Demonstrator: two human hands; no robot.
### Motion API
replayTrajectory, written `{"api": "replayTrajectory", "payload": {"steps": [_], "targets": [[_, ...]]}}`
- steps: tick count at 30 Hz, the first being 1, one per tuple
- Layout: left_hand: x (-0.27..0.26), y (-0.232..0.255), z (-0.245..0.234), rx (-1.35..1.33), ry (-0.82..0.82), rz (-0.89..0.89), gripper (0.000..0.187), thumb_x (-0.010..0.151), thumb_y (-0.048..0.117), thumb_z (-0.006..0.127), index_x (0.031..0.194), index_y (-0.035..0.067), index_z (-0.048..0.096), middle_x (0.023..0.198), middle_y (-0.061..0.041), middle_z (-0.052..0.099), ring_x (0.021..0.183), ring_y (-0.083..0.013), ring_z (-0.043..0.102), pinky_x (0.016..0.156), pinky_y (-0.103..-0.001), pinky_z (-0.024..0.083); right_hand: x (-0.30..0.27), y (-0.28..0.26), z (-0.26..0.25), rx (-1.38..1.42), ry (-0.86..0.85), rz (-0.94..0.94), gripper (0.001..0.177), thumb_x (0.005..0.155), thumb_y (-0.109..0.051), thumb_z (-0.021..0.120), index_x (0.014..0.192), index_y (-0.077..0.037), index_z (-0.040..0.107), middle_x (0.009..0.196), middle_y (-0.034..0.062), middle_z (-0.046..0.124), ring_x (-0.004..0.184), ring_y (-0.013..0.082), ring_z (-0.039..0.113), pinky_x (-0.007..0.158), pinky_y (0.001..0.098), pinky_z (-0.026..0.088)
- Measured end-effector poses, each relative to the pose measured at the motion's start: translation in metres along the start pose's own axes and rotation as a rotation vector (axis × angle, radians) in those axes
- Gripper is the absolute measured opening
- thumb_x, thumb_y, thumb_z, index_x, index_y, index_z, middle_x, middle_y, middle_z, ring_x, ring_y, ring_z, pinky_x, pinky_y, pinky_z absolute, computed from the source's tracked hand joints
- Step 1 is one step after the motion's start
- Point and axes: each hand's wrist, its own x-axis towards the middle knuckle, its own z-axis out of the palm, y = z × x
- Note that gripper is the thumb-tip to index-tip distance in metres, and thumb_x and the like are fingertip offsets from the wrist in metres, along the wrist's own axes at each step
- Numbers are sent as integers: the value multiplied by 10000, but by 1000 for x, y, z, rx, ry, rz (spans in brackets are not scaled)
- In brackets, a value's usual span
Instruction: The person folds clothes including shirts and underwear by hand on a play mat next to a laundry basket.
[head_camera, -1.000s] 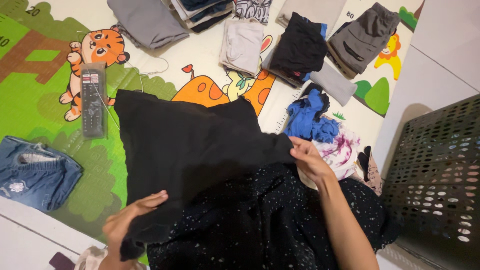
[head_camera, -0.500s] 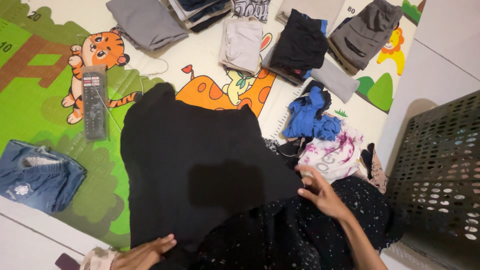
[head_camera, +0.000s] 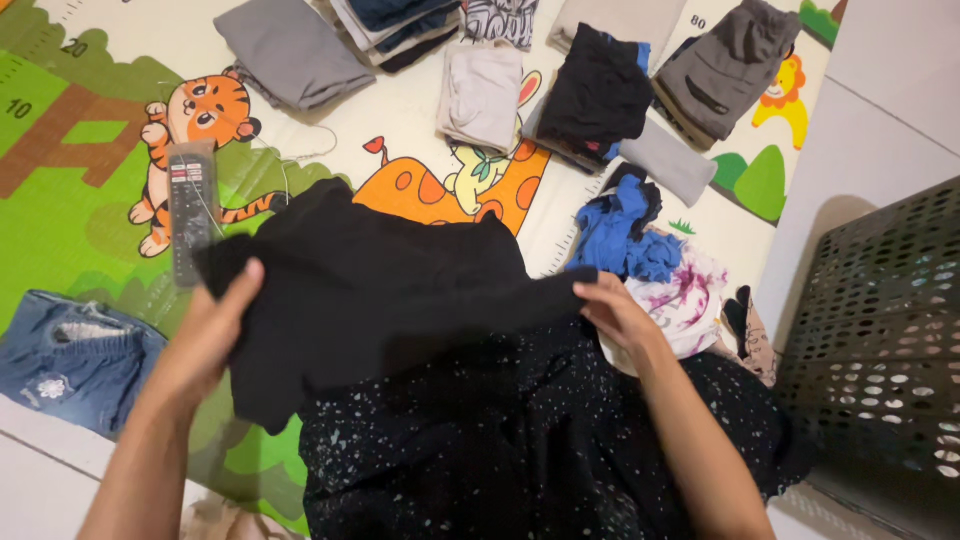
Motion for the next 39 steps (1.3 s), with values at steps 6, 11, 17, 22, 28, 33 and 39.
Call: {"api": "replayTrajectory", "payload": {"steps": [6, 11, 17, 22, 28, 33, 39], "targets": [[6, -27, -5, -60, 40, -51, 615, 967, 503, 680, 1376, 55, 578, 1018, -74, 623, 762, -111, 528, 601, -265, 412, 16, 1, 32, -112, 114, 91, 366, 954, -242, 621, 1291, -99, 631, 1221, 31, 743, 1107, 97, 692, 994, 275, 507], [-47, -86, 9, 215, 90, 116, 795, 783, 395, 805, 1383, -2, 467, 951, -135, 703, 757, -150, 645, 620, -303, 507, 36, 33, 14, -85, -15, -25, 347, 1039, -218, 559, 1301, -2, 631, 1135, 77, 738, 970, 138, 679, 894, 307, 541], [-84, -117, 13, 518, 108, -90, 729, 822, 355, 829, 1375, 2, 512, 757, -211, 647, 633, -273, 572, 605, -402, 497, 62, 39, -18, -1025, 34, -27, 326, 1099, -275, 647, 1041, 42, 689, 882, 239, 649, 790, 310, 637, 743, 407, 516], [-68, -69, 22, 540, 324, 103, 648, 798, 323, 789, 1303, -4, 549, 828, -162, 675, 721, -320, 665, 677, -446, 523, 66, 13, 40, -1256, 336, -158, 210, 922, -237, 699, 1015, -56, 646, 875, 157, 720, 851, 341, 696, 747, 448, 528], [40, -49, 14, 522, 412, 448, 579, 1122, 452, 541, 1317, -91, 591, 1177, -300, 654, 1081, -425, 647, 939, -486, 485, 105, -18, 98, -1311, 387, -706, 261, 841, -44, 629, 1085, -90, 708, 1082, 181, 691, 1063, 385, 606, 894, 472, 495], [137, -44, 22, 331, 136, -58, 737, 996, 606, 537, 1109, -110, 676, 1083, -305, 728, 1047, -408, 690, 911, -482, 499, 151, -17, 90, -1163, -88, -643, 505, 665, 10, 586, 1140, -92, 722, 1088, 161, 710, 1127, 342, 569, 1007, 454, 445], [146, -42, 52, 416, 285, 157, 574, 913, 482, 707, 1150, -40, 711, 1025, -263, 744, 1014, -384, 721, 890, -437, 534, 201, -11, 9, -1307, -171, -449, 335, 778, -37, 651, 1093, -78, 758, 1014, 164, 732, 985, 322, 688, 921, 400, 531]]}}
